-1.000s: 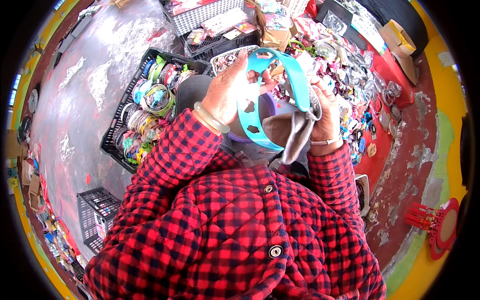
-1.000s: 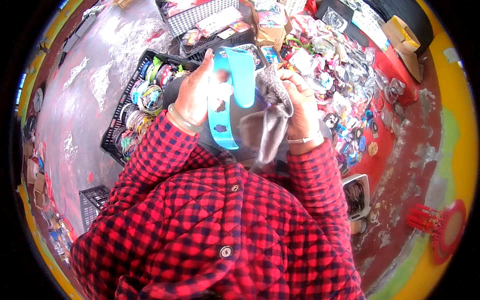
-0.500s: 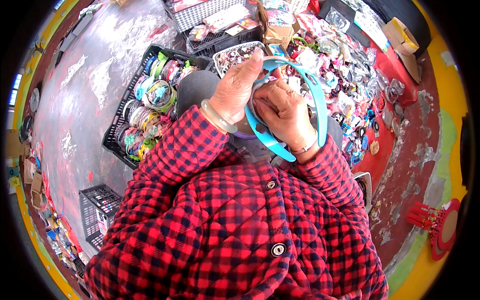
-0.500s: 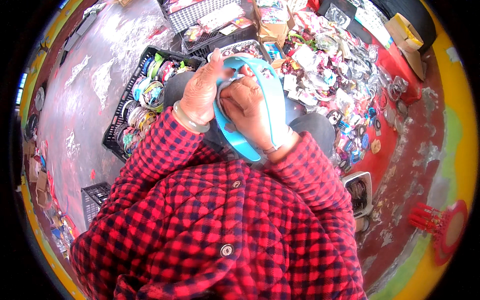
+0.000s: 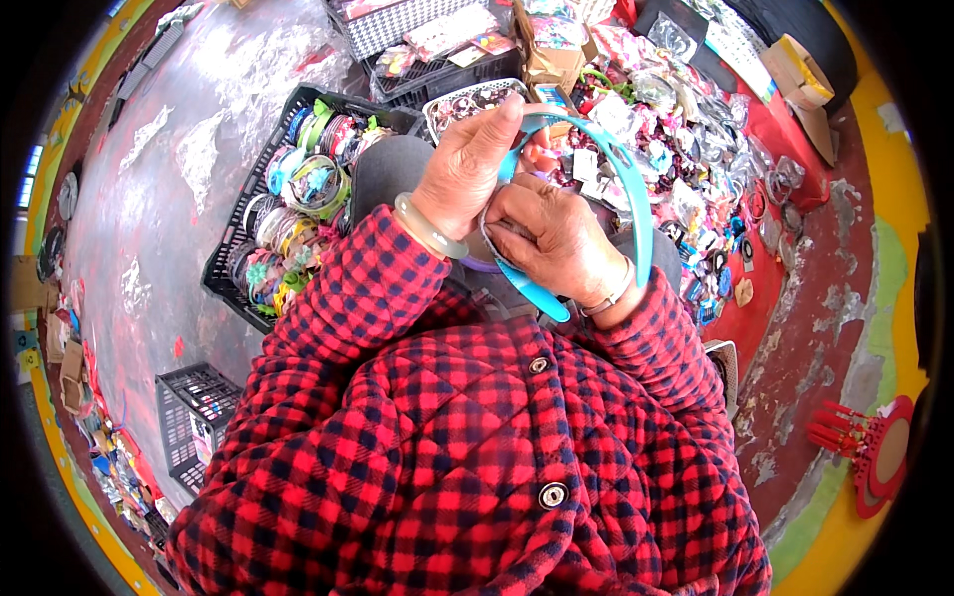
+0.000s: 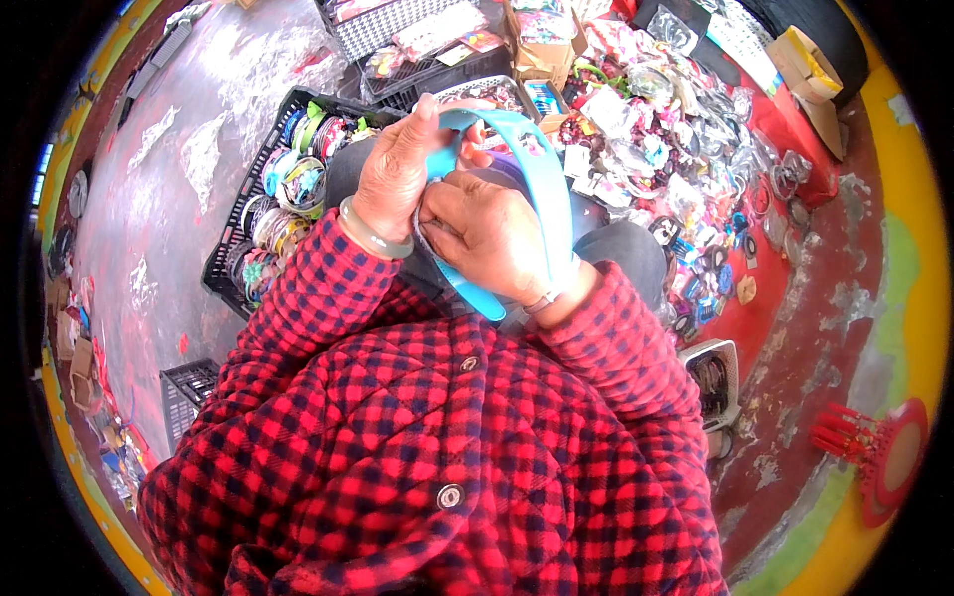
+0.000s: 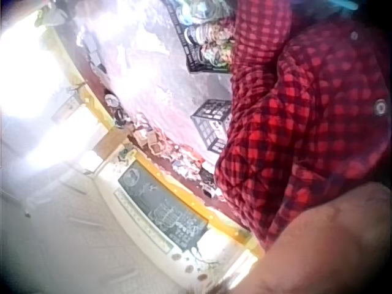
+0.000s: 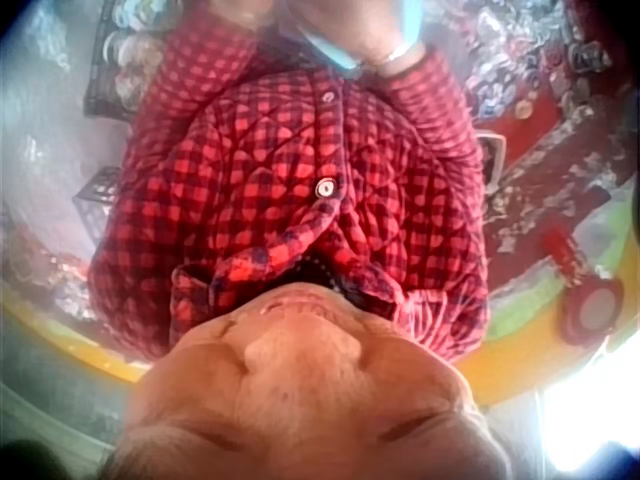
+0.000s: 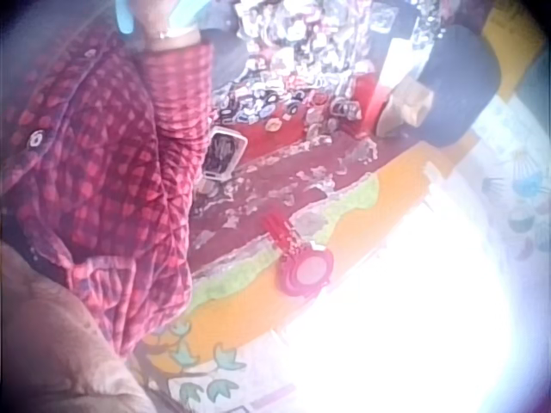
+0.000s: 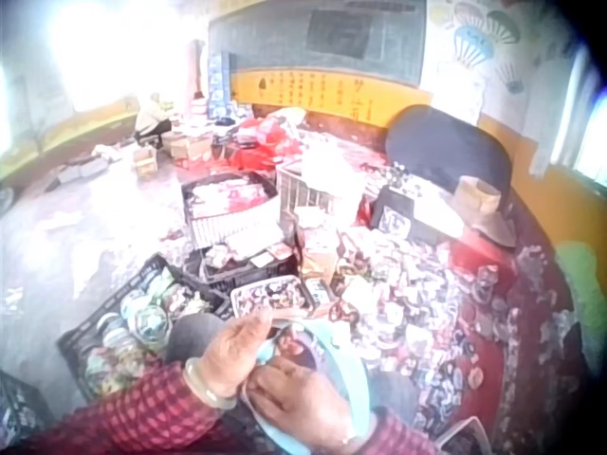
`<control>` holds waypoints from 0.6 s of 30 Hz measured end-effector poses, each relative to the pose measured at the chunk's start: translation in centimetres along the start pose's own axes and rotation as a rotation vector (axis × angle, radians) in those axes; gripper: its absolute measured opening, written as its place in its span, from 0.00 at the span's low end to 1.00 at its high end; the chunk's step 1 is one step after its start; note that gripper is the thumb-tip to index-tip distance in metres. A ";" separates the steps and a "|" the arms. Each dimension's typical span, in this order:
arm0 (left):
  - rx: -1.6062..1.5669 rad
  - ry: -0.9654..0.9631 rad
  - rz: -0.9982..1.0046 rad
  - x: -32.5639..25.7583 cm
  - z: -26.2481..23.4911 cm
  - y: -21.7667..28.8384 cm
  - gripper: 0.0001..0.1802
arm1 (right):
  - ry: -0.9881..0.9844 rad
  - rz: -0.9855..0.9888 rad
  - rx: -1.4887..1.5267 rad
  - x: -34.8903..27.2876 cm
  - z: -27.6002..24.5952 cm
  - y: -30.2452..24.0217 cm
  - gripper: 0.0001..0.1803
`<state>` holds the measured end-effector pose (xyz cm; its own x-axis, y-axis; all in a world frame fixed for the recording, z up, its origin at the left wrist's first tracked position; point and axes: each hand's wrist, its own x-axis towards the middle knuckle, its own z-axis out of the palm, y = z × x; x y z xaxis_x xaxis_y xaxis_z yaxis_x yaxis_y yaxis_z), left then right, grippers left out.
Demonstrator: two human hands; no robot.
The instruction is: The person sits on the floor and cleans a light blue plastic object using a grey cloth. They repeatedly wipe the object and dip the cloth into a purple bowl of water to clean it thoroughly.
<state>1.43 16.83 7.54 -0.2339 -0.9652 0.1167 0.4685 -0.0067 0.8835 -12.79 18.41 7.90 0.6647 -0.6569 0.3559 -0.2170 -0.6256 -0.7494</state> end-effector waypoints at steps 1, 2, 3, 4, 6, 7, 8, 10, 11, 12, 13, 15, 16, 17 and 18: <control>0.015 0.008 0.014 0.0 0.0 0.0 0.31 | -0.013 0.001 -0.018 0.0 0.0 0.0 0.05; 0.031 0.016 0.028 -0.1 0.0 0.0 0.31 | -0.026 0.003 -0.036 0.0 0.1 -0.1 0.05; 0.064 0.022 0.056 0.0 -0.1 0.0 0.31 | -0.031 0.010 -0.024 0.0 0.1 -0.1 0.05; 0.096 0.027 0.083 0.0 -0.2 0.0 0.31 | -0.036 0.018 -0.013 -0.1 0.1 -0.1 0.06; 0.123 0.019 0.112 0.1 -0.4 0.1 0.31 | -0.048 0.029 0.027 -0.2 0.2 -0.1 0.06; 0.117 0.005 0.114 0.0 -0.5 0.3 0.31 | -0.056 0.032 0.055 -0.3 0.3 0.0 0.05; 0.110 -0.009 0.115 0.0 -0.5 0.4 0.31 | -0.063 0.036 0.084 -0.3 0.3 0.1 0.05; 0.144 -0.034 0.131 -0.1 -0.4 0.1 0.30 | -0.148 0.054 0.079 -0.1 -0.6 -0.3 0.05; 0.161 -0.046 0.138 -0.2 -0.4 -0.2 0.29 | -0.190 0.063 0.076 -0.1 -0.9 -0.4 0.05; 0.211 -0.087 0.173 -0.1 -0.4 -0.4 0.28 | -0.265 0.070 0.066 -0.2 -1.1 -0.4 0.04; 0.260 -0.127 0.207 0.1 -0.4 -0.5 0.28 | -0.341 0.077 0.055 -0.4 -1.3 -0.3 0.04; 0.428 -0.174 0.288 0.2 -0.3 -0.5 0.25 | -0.411 0.086 0.050 -0.5 -1.4 -0.3 0.04; 0.437 -0.171 0.283 0.2 -0.3 -0.3 0.25 | -0.405 0.087 0.055 -0.5 -1.5 -0.4 0.04; 0.445 -0.169 0.278 0.1 -0.3 -0.1 0.25 | -0.399 0.089 0.060 -0.4 -1.6 -0.5 0.04; 0.454 -0.168 0.272 0.1 -0.3 0.0 0.25 | -0.392 0.091 0.066 -0.5 -1.7 -0.6 0.05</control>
<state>1.66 16.70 7.39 -0.3057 -0.8613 0.4059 0.1251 0.3863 0.9139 -14.18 18.38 9.18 0.8700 -0.4899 0.0559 -0.2499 -0.5357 -0.8066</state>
